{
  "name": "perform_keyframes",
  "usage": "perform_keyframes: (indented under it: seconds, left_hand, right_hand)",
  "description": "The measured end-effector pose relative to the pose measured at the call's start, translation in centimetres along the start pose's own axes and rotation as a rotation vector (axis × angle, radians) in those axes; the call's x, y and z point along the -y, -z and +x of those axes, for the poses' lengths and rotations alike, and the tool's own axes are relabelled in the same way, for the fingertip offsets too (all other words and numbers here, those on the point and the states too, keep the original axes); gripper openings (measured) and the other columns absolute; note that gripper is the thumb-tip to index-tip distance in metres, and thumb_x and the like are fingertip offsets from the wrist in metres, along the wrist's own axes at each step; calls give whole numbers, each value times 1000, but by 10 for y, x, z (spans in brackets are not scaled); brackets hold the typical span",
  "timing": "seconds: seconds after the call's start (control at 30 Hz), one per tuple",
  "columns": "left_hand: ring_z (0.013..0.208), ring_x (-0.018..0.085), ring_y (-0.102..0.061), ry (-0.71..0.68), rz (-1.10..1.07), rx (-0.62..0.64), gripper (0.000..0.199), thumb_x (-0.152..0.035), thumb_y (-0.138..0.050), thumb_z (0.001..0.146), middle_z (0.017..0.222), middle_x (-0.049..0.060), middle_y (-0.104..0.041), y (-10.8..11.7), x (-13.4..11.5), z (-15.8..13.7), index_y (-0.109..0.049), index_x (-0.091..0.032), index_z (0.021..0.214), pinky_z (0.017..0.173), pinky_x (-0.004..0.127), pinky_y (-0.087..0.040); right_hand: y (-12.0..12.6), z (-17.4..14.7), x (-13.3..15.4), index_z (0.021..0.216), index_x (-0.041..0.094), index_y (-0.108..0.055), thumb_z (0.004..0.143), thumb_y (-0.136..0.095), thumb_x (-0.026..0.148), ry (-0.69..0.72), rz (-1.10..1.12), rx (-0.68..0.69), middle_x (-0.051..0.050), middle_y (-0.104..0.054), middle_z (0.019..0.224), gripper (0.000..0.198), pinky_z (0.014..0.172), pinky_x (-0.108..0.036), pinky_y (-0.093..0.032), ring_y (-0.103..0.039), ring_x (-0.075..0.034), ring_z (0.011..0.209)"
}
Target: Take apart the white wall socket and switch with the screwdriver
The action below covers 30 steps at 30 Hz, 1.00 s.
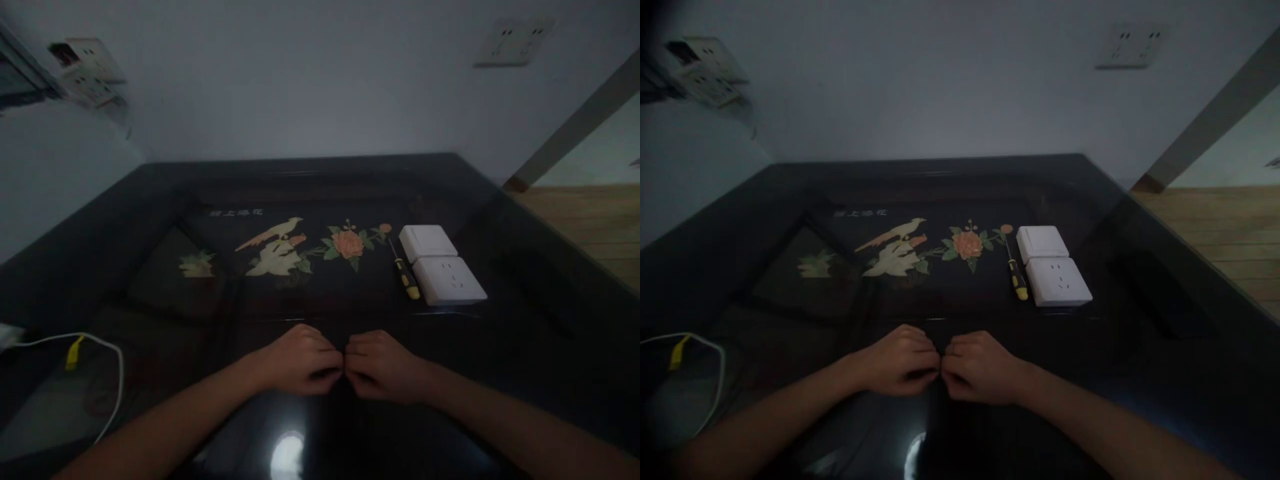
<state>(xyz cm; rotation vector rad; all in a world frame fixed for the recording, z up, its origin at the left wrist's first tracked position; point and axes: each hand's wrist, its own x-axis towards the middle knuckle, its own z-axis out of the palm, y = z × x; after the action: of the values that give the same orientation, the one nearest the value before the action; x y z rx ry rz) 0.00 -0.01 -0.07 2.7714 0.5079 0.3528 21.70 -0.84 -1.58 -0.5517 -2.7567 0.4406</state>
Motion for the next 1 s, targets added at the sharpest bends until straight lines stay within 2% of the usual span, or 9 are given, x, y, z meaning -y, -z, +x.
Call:
perform_keyframes:
  seconds: [0.17, 0.33, 0.4, 0.47, 0.6, 0.7, 0.77, 0.87, 1.0]
  left_hand:
    - [59, 15, -62, 27, -29, -23, 18, -21, -50, 90, 65, 1, -69, -3, 1, -1, -62, -20, 76, 58, 27, -44]
    - [61, 15, -64, 75, -90, -51, 18, -19, -48, 92, 67, 1, -69, 4, -2, 0, -63, -19, 81, 59, 25, -46]
    - [64, 14, -66, 118, -122, -70, 18, -17, -47, 93, 72, 1, -71, 9, -5, 2, -64, -19, 87, 61, 23, -47]
    - [65, 13, -66, 181, -152, -89, 17, -14, -47, 93, 75, 0, -71, 14, -7, 8, -64, -19, 91, 61, 22, -48]
    - [67, 11, -64, 298, -203, -109, 15, -13, -52, 92, 84, 0, -69, 20, -4, 37, -63, -19, 100, 60, 20, -48]
    - [78, 13, -66, 345, -226, -106, 20, -16, -56, 92, 94, 0, -69, 16, 7, 77, -62, -21, 111, 69, 24, -53]
    - [85, 15, -66, 385, -226, -111, 24, -19, -56, 95, 98, 2, -68, 10, 15, 109, -59, -21, 119, 77, 29, -55]
    - [97, 21, -67, 460, -213, -99, 32, -33, -60, 96, 116, 9, -65, 0, 22, 151, -58, -16, 123, 83, 41, -58]
    - [106, 24, -64, 558, -160, -60, 35, -34, -61, 95, 126, 10, -61, -9, 23, 180, -58, -17, 125, 89, 45, -57]
  right_hand:
    - [6, 5, 3, 72, 18, -62, 87, -55, 16, -38, -1, 28, -2, -65, 66, 17, 58, -27, -40, -56, -15, 62]
    - [46, -1, 12, 79, 18, -67, 90, -58, 17, -84, 14, -6, -1, -68, 70, 14, 61, -25, -44, -62, -14, 67]
    - [71, -14, 9, 87, 20, -68, 91, -57, 16, -165, 17, -94, -1, -70, 78, 12, 64, -23, -47, -64, -12, 71]
    - [94, -33, -4, 93, 21, -67, 94, -52, 15, -288, -2, -236, -2, -71, 84, 16, 69, -24, -50, -67, -14, 78]
    - [125, -80, -56, 94, 23, -67, 95, -50, 25, -566, -98, -604, -7, -68, 91, 17, 72, -35, -53, -66, -22, 82]
    - [125, -107, -99, 97, 23, -68, 93, -53, 33, -708, -118, -809, -10, -64, 101, 18, 81, -44, -53, -63, -27, 94]
    - [116, -118, -119, 105, 24, -68, 91, -57, 39, -764, -68, -859, -11, -60, 113, 23, 84, -46, -55, -61, -29, 105]
    - [100, -125, -136, 117, 24, -64, 93, -58, 41, -804, 48, -843, -11, -58, 126, 30, 92, -46, -54, -58, -28, 118]
    - [84, -122, -145, 129, 20, -57, 96, -59, 36, -826, 191, -761, -10, -59, 134, 37, 93, -48, -53, -62, -25, 113]
